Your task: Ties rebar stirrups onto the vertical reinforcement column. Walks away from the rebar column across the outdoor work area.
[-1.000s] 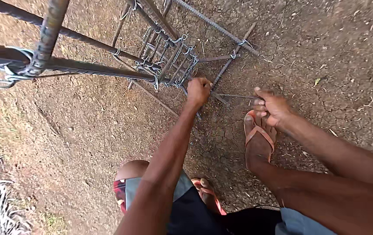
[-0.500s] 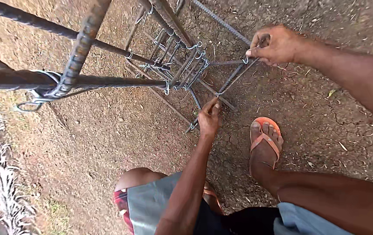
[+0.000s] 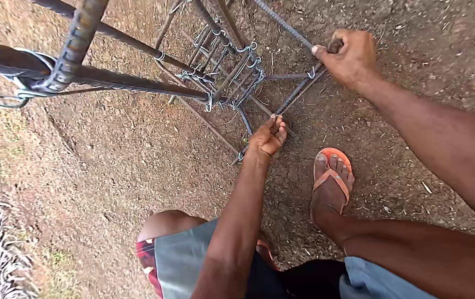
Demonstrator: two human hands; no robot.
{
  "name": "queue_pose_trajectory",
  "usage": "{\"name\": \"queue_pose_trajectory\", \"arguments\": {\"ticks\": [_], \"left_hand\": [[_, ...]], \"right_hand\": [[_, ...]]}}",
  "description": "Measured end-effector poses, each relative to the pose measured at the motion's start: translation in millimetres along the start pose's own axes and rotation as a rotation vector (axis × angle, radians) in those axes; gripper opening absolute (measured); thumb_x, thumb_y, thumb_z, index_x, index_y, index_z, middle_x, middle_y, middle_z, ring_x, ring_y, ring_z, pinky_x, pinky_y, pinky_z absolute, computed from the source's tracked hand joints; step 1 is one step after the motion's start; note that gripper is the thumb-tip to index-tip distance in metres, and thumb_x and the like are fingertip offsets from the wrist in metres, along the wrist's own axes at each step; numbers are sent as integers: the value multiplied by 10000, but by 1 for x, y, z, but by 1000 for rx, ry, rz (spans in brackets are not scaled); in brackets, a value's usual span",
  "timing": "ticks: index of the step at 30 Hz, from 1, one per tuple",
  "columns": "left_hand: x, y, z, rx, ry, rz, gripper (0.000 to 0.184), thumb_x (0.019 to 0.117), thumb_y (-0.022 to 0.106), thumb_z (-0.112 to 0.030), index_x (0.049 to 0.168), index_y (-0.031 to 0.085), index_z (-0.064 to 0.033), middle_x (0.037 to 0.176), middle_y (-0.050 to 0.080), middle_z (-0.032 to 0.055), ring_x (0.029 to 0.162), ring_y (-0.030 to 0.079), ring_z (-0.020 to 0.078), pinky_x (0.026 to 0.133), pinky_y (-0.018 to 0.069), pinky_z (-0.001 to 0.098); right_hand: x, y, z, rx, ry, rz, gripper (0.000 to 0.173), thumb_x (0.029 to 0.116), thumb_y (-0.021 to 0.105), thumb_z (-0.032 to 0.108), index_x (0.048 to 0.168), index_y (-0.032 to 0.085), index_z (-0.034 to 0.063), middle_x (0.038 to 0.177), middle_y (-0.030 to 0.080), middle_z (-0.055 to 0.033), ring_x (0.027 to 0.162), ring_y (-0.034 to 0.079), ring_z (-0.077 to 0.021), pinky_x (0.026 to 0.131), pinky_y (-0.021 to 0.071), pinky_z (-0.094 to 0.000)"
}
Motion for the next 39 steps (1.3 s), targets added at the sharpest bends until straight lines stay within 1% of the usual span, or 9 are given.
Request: {"name": "queue_pose_trajectory", "arguments": {"ticks": [4, 10, 17, 22, 27, 31, 34, 37, 39], "left_hand": [[1, 11, 15, 9, 157, -65, 185, 1107, 449, -234, 1029, 569, -117, 788, 609, -4, 641, 624, 75, 599, 563, 201], [-3, 28, 32, -130, 335, -222, 157, 1115, 445, -204, 1037, 530, -98, 808, 630, 28, 676, 664, 123, 626, 587, 245], [-1, 17, 25, 42, 301, -130, 179, 1112, 455, -215, 1096, 563, -72, 842, 642, 38, 687, 663, 120, 637, 584, 239], [-3, 9, 19, 153, 271, -90, 204, 1109, 453, -169, 1164, 607, -47, 877, 666, 52, 722, 674, 133, 676, 592, 258], [-2, 8, 17, 130, 275, -101, 187, 1102, 476, -185, 1119, 602, -48, 849, 664, 55, 702, 672, 126, 661, 591, 250], [-3, 9, 14, 140, 266, -132, 132, 1094, 494, -166, 1125, 554, -52, 848, 652, 67, 691, 666, 136, 643, 584, 252], [-3, 8, 14, 186, 269, -149, 118, 1090, 508, -160, 1116, 547, -52, 832, 661, 75, 671, 668, 140, 620, 583, 255], [-4, 6, 14, 227, 286, -144, 128, 1092, 508, -171, 1117, 552, -53, 843, 668, 75, 676, 669, 142, 628, 585, 262], [-5, 7, 14, 260, 298, -137, 142, 1097, 499, -186, 1113, 552, -55, 844, 667, 70, 678, 669, 143, 629, 584, 264]], "right_hand": [[31, 10, 37, -20, -290, -34, 437, 988, 546, 424, 922, 637, 2, 791, 641, -211, 751, 644, -407, 669, 460, -637], [-24, -7, 156, 2, -1185, -127, 334, 992, 549, 276, 742, 603, 61, 581, 585, -107, 533, 590, -297, 533, 419, -483], [6, -12, 88, -129, -472, 211, 511, 1000, 539, 530, 935, 626, 31, 778, 612, -196, 736, 630, -414, 641, 453, -634], [-32, -27, 48, 2, -345, 346, 291, 997, 646, 338, 1135, 674, 83, 934, 688, -143, 846, 678, -330, 775, 522, -619], [-90, -46, 18, -280, -349, 294, 321, 1031, 646, 266, 1226, 687, 14, 1220, 644, -283, 1183, 601, -505, 1000, 469, -682], [-158, -44, 23, -431, -132, 173, 328, 1064, 580, 303, 1272, 682, 71, 1016, 654, -296, 794, 661, -534, 626, 509, -683], [-183, -21, -14, 18, 158, 291, 366, 1080, 554, 259, 1425, 576, 138, 997, 717, -190, 756, 724, -337, 675, 603, -537], [-195, -1, -44, 745, 385, 395, 449, 1022, 613, 125, 1454, 494, 147, 1348, 576, -169, 1048, 714, -332, 886, 630, -502], [-189, 0, -46, 969, 389, 389, 439, 972, 637, 117, 1398, 534, 121, 1359, 589, -154, 1120, 692, -334, 938, 612, -497]]}}
Point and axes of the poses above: each hand's wrist, its own x-axis towards the middle knuckle, its own y-axis out of the palm, z = x × y, the point moved 8 cm from there along x, towards the middle knuckle
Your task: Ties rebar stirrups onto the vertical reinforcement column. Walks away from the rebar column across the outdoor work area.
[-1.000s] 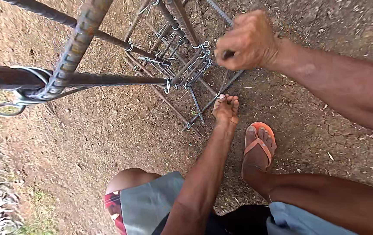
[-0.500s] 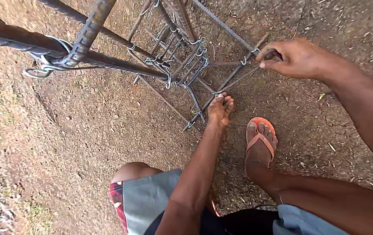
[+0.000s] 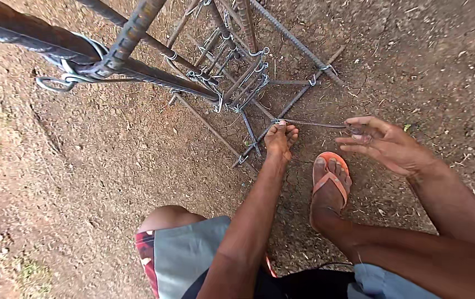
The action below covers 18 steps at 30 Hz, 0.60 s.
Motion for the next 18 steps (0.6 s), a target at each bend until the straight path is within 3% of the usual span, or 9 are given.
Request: {"name": "queue_pose_trajectory", "arguments": {"ticks": [2, 4, 5, 6, 7, 8, 11, 15, 18], "left_hand": [[0, 0, -1, 11, -5, -4, 153, 1098, 498, -194, 1111, 555, -53, 847, 668, 73, 677, 671, 143, 623, 583, 262], [-1, 1, -2, 23, -16, -9, 172, 1102, 489, -204, 1117, 562, -48, 847, 672, 78, 669, 671, 141, 612, 578, 256], [-1, 1, -3, 26, -17, -9, 179, 1104, 482, -205, 1117, 563, -46, 841, 672, 79, 662, 669, 140, 604, 576, 254], [-1, 1, -3, 29, -18, -7, 182, 1105, 479, -207, 1112, 563, -46, 837, 675, 78, 659, 672, 139, 603, 579, 254], [-2, 1, -2, 35, -18, -3, 188, 1107, 476, -209, 1115, 566, -44, 837, 675, 79, 659, 672, 139, 607, 581, 256], [-4, 1, -3, 44, -18, 2, 198, 1108, 473, -216, 1125, 571, -45, 842, 677, 80, 662, 672, 140, 611, 579, 257], [-9, -8, -9, 128, 47, 0, 243, 1117, 456, -259, 1162, 577, -53, 858, 677, 80, 668, 675, 146, 619, 586, 266], [2, -39, -24, 215, 296, -79, 222, 1098, 494, -157, 1237, 563, 2, 911, 690, 123, 701, 708, 184, 653, 621, 325], [12, -42, -28, 344, 434, -26, 259, 1071, 537, -95, 1298, 613, 6, 1044, 688, 151, 811, 721, 192, 741, 631, 339]], "right_hand": [[8, 2, 14, 137, -44, 64, 424, 968, 590, 225, 1380, 553, 134, 1357, 586, -122, 1163, 667, -314, 981, 587, -490], [12, 6, 37, 239, -60, 73, 476, 1034, 454, 398, 1433, 523, 149, 1360, 599, -79, 1188, 659, -266, 1005, 567, -447], [14, 8, 44, 322, -30, -23, 418, 1059, 431, 390, 1363, 566, 138, 1249, 661, -64, 1101, 696, -230, 961, 593, -403], [14, 11, 45, 390, 16, -168, 285, 1089, 443, 332, 1231, 594, 136, 1063, 703, -28, 929, 721, -155, 854, 621, -318], [12, 15, 40, 457, 54, -289, 154, 1082, 483, 243, 1110, 592, 138, 921, 679, -1, 783, 687, -99, 751, 607, -250], [8, 16, 31, 516, 72, -361, 87, 1066, 508, 182, 1081, 583, 142, 872, 654, 11, 728, 660, -77, 715, 594, -224], [-3, 15, 15, 456, 44, -360, 226, 1086, 432, 120, 1298, 508, 144, 996, 648, -18, 780, 661, -101, 727, 584, -251], [0, 31, 51, 26, -126, -249, 367, 1063, 386, 62, 1421, 432, 127, 1098, 630, -37, 720, 639, -104, 657, 580, -278], [20, 28, 76, -152, -86, -260, 437, 1057, 386, 88, 1488, 423, 147, 1065, 644, -40, 641, 586, -87, 558, 510, -245]]}}
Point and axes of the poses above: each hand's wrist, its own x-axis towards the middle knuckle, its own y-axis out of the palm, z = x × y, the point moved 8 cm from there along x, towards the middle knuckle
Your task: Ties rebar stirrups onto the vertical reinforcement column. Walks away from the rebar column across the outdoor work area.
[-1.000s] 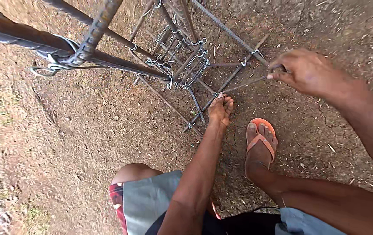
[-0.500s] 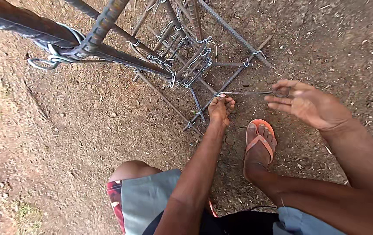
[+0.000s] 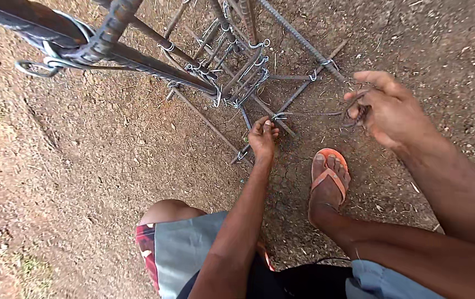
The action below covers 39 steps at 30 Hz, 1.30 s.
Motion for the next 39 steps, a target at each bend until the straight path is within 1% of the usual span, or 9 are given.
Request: {"name": "queue_pose_trajectory", "arguments": {"ticks": [4, 7, 12, 15, 17, 19, 23, 30, 39], "left_hand": [[2, 7, -3, 187, 88, 58, 248, 1060, 573, -121, 1261, 678, -20, 1057, 719, 137, 832, 732, 173, 775, 635, 343], [-1, 12, -7, 293, 116, 50, 264, 1059, 578, -132, 1279, 688, -37, 1102, 730, 129, 846, 734, 167, 798, 632, 355], [-1, 12, -7, 301, 150, 40, 263, 1059, 576, -134, 1275, 698, -47, 1092, 735, 120, 834, 732, 167, 796, 630, 355], [2, 7, -8, 302, 171, 89, 264, 1054, 580, -115, 1283, 690, -46, 1115, 732, 124, 866, 735, 169, 814, 631, 354], [4, 0, -11, 315, 188, 108, 295, 1048, 580, -92, 1329, 650, -41, 1126, 723, 137, 878, 734, 182, 814, 632, 364], [8, -9, -13, 337, 196, 95, 324, 1039, 585, -75, 1358, 618, -32, 1092, 727, 145, 859, 741, 191, 792, 638, 371], [7, -10, -23, 475, 278, 146, 333, 1020, 604, -68, 1351, 626, -29, 1115, 728, 131, 876, 738, 186, 811, 633, 370], [7, 30, -45, 961, 613, 310, 534, 910, 785, -224, 1387, 630, -41, 1362, 605, 205, 1267, 581, 357, 1075, 492, 462], [26, 35, -56, 995, 645, 291, 399, 905, 796, -252, 1207, 713, -5, 1123, 708, 186, 1035, 702, 309, 950, 574, 450]], "right_hand": [[26, -19, -34, 93, 119, -100, 443, 1035, 449, 83, 1471, 425, 162, 959, 658, -14, 563, 492, -56, 522, 426, -220], [27, -21, -91, 417, 368, -198, 100, 1028, 517, 107, 1086, 587, 149, 779, 609, 32, 520, 451, -18, 484, 405, -161], [2, -13, -126, 454, 466, -172, 227, 1095, 462, 223, 1159, 648, 110, 847, 677, 2, 558, 512, -55, 527, 449, -205], [8, -11, -129, 501, 491, -119, 218, 1116, 413, 215, 1236, 542, 86, 952, 676, -89, 826, 723, -247, 778, 633, -445], [17, -14, -130, 469, 521, -101, 212, 1118, 407, 206, 1265, 511, 94, 945, 688, -98, 800, 737, -234, 695, 642, -373], [25, -16, -126, 404, 519, -109, 194, 1115, 422, 201, 1258, 514, 108, 910, 679, -82, 683, 696, -168, 557, 579, -260], [41, -21, -107, 277, 482, -52, 221, 1110, 454, 229, 1300, 501, 127, 922, 678, -67, 637, 673, -135, 508, 545, -225], [88, -14, -56, -55, 333, -10, 226, 1083, 527, 265, 1282, 498, 162, 783, 606, 6, 461, 450, -38, 423, 393, -187], [161, 29, 24, -483, 10, 292, 251, 1015, 660, 190, 1214, 533, 107, 790, 649, -42, 442, 488, -80, 411, 439, -234]]}}
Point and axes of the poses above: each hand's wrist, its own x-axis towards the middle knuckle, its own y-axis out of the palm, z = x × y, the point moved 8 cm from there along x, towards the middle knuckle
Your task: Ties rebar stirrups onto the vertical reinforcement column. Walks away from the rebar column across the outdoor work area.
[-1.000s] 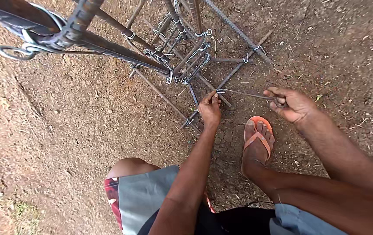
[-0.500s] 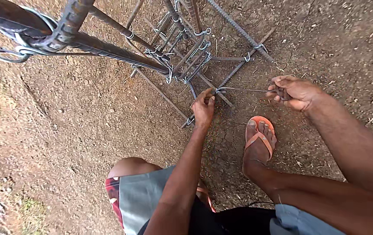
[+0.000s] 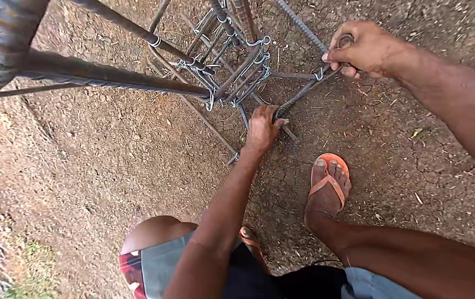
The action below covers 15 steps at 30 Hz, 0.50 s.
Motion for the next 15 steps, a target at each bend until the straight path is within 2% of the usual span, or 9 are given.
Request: {"name": "queue_pose_trajectory", "arguments": {"ticks": [3, 6, 9, 11, 13, 15], "left_hand": [[3, -2, -1, 8, -132, -35, 401, 873, 825, -262, 1167, 721, -8, 1055, 724, 165, 960, 713, 294, 895, 584, 462], [6, -1, -3, 0, -316, -37, 390, 865, 830, -259, 1148, 717, -16, 1051, 722, 166, 977, 704, 311, 902, 566, 499], [5, 0, -4, -29, -382, -44, 395, 871, 827, -252, 1179, 709, -35, 1088, 704, 164, 1008, 686, 321, 908, 562, 509], [9, -1, -3, -38, -369, 11, 407, 885, 816, -257, 1208, 697, -38, 1118, 694, 172, 1020, 681, 328, 912, 558, 520], [12, 0, -2, -33, -317, 96, 390, 901, 796, -251, 1213, 699, -39, 1121, 699, 171, 1022, 690, 319, 921, 562, 517], [9, -1, -2, -56, -277, 114, 359, 917, 777, -218, 1217, 704, -35, 1136, 702, 170, 1031, 698, 302, 940, 568, 498]], "right_hand": [[27, 11, 39, -150, -159, 154, 232, 1041, 617, 201, 1230, 538, 92, 791, 642, -64, 433, 487, -111, 404, 452, -271], [42, 34, 86, -266, -321, 307, 168, 1050, 592, 200, 1192, 566, 115, 753, 609, -42, 412, 469, -103, 373, 422, -256], [49, 33, 91, -350, -373, 293, 214, 1038, 612, 229, 1218, 564, 125, 755, 604, -72, 425, 501, -158, 385, 464, -327], [49, 23, 83, -451, -359, 200, 249, 1035, 622, 282, 1222, 562, 129, 776, 629, -103, 468, 558, -209, 445, 517, -407], [45, 18, 70, -514, -248, 119, 269, 1031, 632, 246, 1251, 559, 109, 894, 656, -159, 627, 633, -293, 608, 558, -512], [39, 15, 61, -526, -174, 17, 296, 1006, 660, 240, 1248, 581, 89, 998, 668, -217, 787, 665, -374, 726, 544, -597]]}}
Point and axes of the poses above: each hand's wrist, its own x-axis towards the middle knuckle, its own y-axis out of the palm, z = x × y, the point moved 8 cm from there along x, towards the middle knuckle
